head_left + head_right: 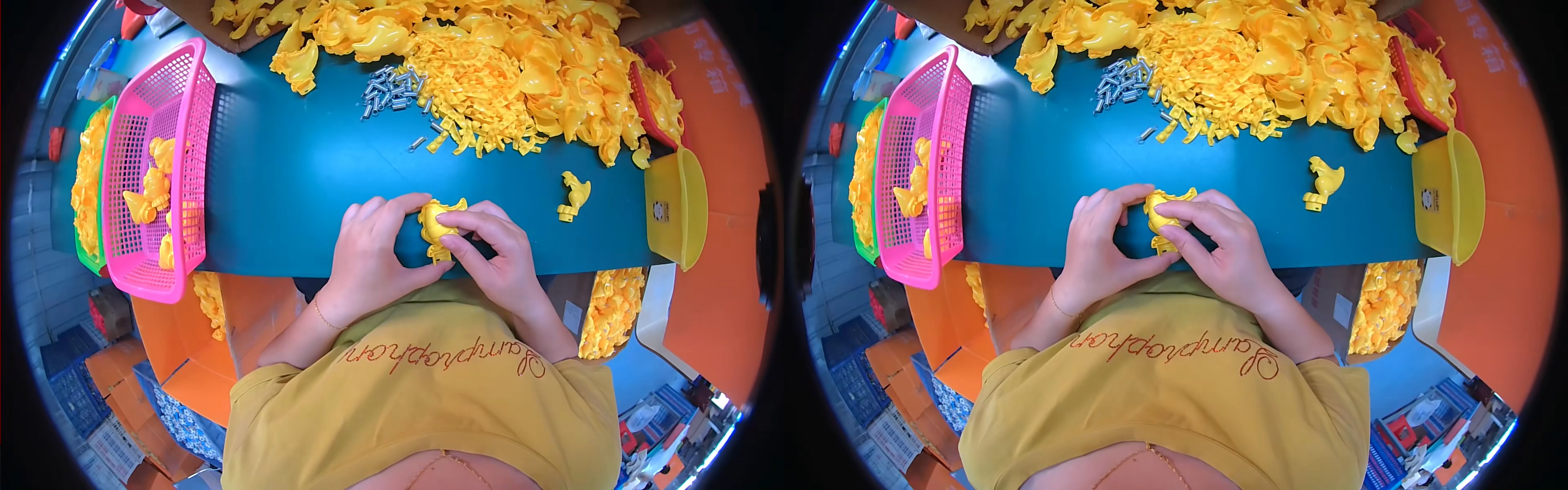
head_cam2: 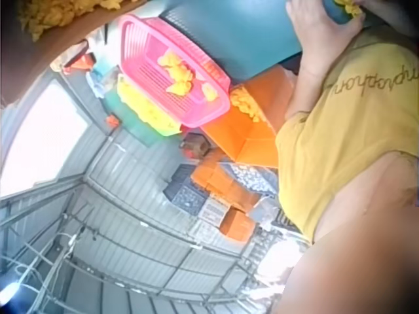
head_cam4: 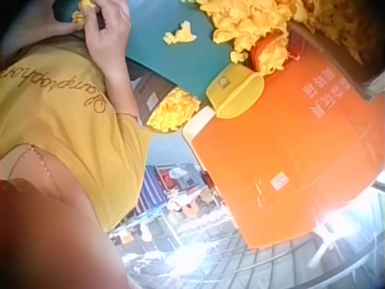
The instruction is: Assemble small yellow plastic toy ducks by inserting small metal components into their base.
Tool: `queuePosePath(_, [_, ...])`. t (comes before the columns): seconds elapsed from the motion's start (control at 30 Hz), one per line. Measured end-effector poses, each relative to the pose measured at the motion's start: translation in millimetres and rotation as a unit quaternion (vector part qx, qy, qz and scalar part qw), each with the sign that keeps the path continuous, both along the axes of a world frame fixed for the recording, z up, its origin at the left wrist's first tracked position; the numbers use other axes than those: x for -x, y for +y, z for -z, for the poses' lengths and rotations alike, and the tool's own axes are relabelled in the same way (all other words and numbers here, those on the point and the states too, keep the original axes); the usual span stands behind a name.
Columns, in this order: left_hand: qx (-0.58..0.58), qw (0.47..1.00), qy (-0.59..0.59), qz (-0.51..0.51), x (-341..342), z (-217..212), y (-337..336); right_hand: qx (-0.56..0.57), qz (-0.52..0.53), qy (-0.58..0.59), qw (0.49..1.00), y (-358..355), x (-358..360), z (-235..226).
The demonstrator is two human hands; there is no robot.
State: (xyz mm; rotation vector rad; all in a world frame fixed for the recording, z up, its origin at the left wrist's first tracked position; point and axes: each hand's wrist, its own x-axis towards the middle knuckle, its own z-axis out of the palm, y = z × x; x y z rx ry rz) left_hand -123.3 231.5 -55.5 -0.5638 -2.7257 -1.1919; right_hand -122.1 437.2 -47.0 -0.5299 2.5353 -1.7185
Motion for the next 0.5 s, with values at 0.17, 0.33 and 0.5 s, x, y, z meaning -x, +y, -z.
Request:
queuePosePath(0.17, [-0.008,1.000,-0.006,-0.004,-0.6,0.1,0.2,0.024,0.024,-0.047,0.998,-4.1,-2.1,-2.1])
queuePosePath(0.33, [-0.014,1.000,-0.002,-0.009,-1.0,1.2,0.7,0.000,0.004,-0.001,1.000,-4.3,-2.0,-2.9])
queuePosePath(0.5, [-0.010,1.000,0.005,-0.008,-0.4,1.0,0.7,-0.010,0.005,-0.043,0.999,-5.3,-5.3,-4.0])
